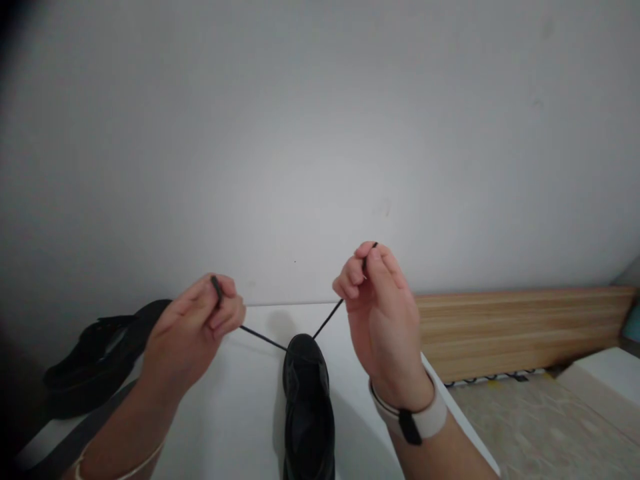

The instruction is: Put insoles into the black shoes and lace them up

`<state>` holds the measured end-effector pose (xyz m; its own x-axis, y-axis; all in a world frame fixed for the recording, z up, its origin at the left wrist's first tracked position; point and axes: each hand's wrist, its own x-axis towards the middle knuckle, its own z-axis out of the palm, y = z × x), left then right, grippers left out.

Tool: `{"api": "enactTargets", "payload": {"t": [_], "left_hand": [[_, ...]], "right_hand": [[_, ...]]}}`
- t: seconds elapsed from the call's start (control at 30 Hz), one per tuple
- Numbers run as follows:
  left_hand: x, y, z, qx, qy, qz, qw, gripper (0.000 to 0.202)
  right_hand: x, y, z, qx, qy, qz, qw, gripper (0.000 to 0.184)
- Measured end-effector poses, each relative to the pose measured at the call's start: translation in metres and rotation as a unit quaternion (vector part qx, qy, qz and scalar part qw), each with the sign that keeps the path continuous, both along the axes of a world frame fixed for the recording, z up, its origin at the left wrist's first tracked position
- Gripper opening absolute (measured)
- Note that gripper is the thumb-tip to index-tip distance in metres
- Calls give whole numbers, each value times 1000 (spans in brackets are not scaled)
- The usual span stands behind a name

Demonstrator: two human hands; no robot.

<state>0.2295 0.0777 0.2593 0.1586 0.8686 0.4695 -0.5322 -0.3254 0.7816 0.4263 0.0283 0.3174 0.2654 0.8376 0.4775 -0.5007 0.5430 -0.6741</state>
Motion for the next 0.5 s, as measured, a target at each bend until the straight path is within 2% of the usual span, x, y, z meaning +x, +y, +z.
{"api": "enactTargets", "payload": {"t": [0.1, 0.27, 0.37, 0.5], "left_hand": [[-30, 19, -10, -26, -20, 46, 998, 27], [-78, 34, -45, -84, 0, 135, 987, 25], [-94, 35, -66, -117, 17, 200, 973, 28], [-103, 33, -91, -165, 51, 268, 948, 37]], "right_hand": [[38, 5, -20, -15, -8, -57, 998, 14], [101, -1, -68, -75, -17, -165, 983, 19], [127, -8, -97, -122, -33, -202, 971, 23], [153, -14, -132, -185, -69, -230, 953, 32]]}}
